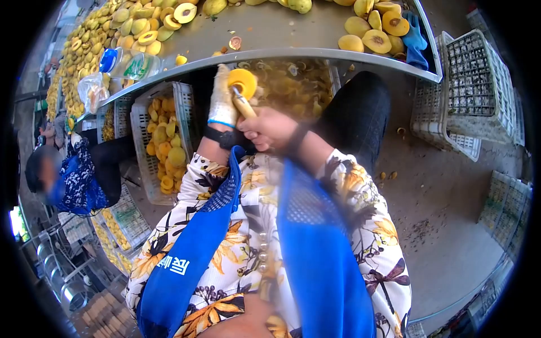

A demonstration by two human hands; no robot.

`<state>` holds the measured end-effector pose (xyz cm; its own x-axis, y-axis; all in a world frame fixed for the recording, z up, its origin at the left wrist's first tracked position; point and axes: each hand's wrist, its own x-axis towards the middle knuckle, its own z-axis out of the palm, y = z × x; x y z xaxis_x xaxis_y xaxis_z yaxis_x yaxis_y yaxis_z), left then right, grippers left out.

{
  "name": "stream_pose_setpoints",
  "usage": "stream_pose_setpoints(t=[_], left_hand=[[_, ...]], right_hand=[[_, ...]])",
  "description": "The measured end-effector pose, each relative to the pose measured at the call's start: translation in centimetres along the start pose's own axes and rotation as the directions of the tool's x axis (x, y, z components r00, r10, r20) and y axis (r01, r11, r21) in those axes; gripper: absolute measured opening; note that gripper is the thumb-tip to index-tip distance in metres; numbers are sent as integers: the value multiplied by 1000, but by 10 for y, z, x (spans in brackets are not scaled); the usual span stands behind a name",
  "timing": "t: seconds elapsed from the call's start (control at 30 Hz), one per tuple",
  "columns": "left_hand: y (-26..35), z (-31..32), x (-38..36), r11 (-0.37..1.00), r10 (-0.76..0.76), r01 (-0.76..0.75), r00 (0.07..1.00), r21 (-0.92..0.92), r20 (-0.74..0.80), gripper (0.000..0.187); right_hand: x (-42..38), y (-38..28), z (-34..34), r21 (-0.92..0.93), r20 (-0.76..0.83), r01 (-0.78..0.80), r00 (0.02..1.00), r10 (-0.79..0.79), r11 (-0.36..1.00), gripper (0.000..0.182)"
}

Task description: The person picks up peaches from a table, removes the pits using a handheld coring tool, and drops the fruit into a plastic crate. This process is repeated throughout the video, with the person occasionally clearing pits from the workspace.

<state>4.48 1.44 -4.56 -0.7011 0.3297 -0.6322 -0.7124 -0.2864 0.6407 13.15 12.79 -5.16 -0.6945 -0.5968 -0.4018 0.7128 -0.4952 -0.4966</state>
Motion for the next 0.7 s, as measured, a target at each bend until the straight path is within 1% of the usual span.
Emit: stream_pose_setpoints(t=[0.03, 0.1, 0.13, 0.17, 0.2, 0.23, 0.27, 0.3, 0.33, 0.37, 0.4, 0.43, 0.47, 0.5, 0.53, 0.57, 0.6, 0.63, 0.67, 0.7], left_hand=[[2, -8, -2, 998, -26, 24, 999, -54, -33, 66], [6, -32, -3, 997, 32, -37, 996, -62, -81, 66], [13, -56, 6, 971, 74, -112, 981, -212, -177, 66], [22, -91, 15, 916, 99, -196, 956, -349, -277, 67], [30, -130, 6, 917, 190, -215, 976, -336, -107, 63], [42, -176, 0, 916, 274, -236, 959, -325, 74, 59], [49, -246, 14, 869, 485, -494, 844, 21, -230, 62], [55, -254, 5, 801, 594, -489, 720, 346, -359, 64], [62, -261, -4, 709, 678, -330, 564, 623, -472, 68], [76, -225, -35, 652, 665, -58, 522, 756, -533, 67], [86, -232, -32, 486, 773, 30, 452, 873, -446, 60], [93, -241, -31, 306, 858, 134, 391, 943, -334, 54], [102, -174, -43, 289, 837, 164, 436, 943, -332, 52], [101, -137, -37, 281, 853, -67, 474, 957, -217, 56], [100, -115, -16, 161, 897, -176, 437, 971, -69, 51], [95, -59, -10, 9, 892, -163, 448, 987, 66, 45], [89, -12, 3, -128, 851, -213, 477, 969, 218, 40], [76, 21, 28, -143, 803, -489, 451, 861, 389, 39], [65, 70, 33, -378, 723, -485, 377, 789, 578, 37], [51, 111, 41, -404, 601, -615, 379, 677, 703, 35]], right_hand=[[6, 1, 4, -22, 13, -14, 1000, 14, 1000, 10], [15, 5, 6, -68, 42, -44, 998, 47, 997, 11], [23, 16, -5, -77, 176, 74, 983, -59, 994, 12], [25, 16, -8, -43, 116, 61, 992, -55, 997, 12], [25, 14, -12, -15, 55, 49, 997, -48, 999, 12], [26, 10, -18, 11, -8, 44, 999, -44, 999, 12], [25, 8, -25, -116, -107, -19, 994, 6, 993, 14], [26, 12, -35, -308, -227, -64, 974, -8, 949, 15], [30, 20, -45, -482, -340, -132, 939, -46, 866, 17], [33, 23, -54, -630, -437, -216, 892, -111, 746, 19], [32, 24, -56, -751, -421, -173, 869, -260, 637, 25], [29, 16, -51, -753, -442, -202, 860, -254, 626, 25], [20, 6, -42, -752, -464, -235, 852, -242, 616, 26], [14, 0, -38, -749, -490, -269, 840, -233, 605, 26], [14, 2, -44, -829, -440, -236, 835, -331, 507, 27], [16, 9, -55, -894, -379, -208, 824, -422, 398, 28], [17, 15, -64, -942, -308, -185, 808, -503, 280, 29], [15, 19, -72, -952, -287, -185, 811, -509, 242, 29], [11, 24, -76, -960, -270, -189, 815, -513, 206, 30], [5, 27, -78, -967, -251, -190, 818, -517, 168, 31]])
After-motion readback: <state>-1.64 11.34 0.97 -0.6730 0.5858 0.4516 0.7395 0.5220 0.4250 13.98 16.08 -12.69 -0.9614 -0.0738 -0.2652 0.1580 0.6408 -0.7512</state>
